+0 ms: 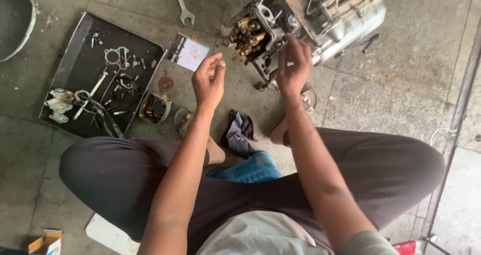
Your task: Repairing and adjusting mechanical components of a motorcycle engine block.
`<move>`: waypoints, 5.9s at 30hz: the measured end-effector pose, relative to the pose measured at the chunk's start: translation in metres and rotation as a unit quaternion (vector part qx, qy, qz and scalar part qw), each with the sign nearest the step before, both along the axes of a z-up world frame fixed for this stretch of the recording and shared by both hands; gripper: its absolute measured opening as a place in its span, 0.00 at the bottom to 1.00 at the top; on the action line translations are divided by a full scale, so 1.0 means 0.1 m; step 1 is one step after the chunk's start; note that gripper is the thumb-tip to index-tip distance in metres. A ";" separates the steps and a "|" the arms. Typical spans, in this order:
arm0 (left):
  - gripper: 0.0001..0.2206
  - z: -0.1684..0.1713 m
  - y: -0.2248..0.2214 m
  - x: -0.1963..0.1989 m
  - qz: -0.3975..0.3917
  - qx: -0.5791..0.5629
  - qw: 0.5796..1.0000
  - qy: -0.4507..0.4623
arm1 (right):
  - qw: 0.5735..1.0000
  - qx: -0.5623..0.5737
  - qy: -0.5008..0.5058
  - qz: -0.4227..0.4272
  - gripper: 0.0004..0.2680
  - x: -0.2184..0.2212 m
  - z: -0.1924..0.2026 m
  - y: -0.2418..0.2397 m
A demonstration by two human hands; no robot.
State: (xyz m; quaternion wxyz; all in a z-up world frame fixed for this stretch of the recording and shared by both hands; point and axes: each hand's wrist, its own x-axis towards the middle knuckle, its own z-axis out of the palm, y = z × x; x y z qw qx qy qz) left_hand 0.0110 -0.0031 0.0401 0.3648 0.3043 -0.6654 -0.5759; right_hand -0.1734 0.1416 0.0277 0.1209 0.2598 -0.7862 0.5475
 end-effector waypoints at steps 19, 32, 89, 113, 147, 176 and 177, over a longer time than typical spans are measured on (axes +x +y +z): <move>0.14 0.32 0.06 -0.11 0.014 -0.146 0.987 -0.065 | 0.865 0.189 0.408 0.224 0.08 -0.49 0.64 0.18; 0.20 0.29 -0.78 -0.90 -0.065 -0.315 0.925 -0.200 | 0.889 0.199 0.328 0.248 0.10 -0.57 0.53 0.17; 0.08 0.30 -0.28 -0.68 -0.121 -0.523 0.817 -0.212 | 0.916 0.171 0.264 0.251 0.09 -0.49 0.56 0.18; 0.25 -0.24 1.72 4.18 -0.032 0.155 0.987 -0.003 | 0.974 -0.070 -0.052 -0.207 0.06 1.78 0.84 4.35; 0.26 -2.29 1.38 2.80 -0.235 -0.166 0.940 -0.182 | 0.907 0.293 0.005 0.303 0.09 2.02 0.44 0.34; 0.18 1.32 1.49 2.45 -0.358 -0.372 0.855 -0.048 | 0.736 0.331 0.229 0.544 0.12 1.99 0.98 0.74; 0.18 1.31 1.52 2.49 -0.355 -0.370 0.857 -0.050 | 0.746 0.353 0.266 0.499 0.11 2.02 1.02 0.73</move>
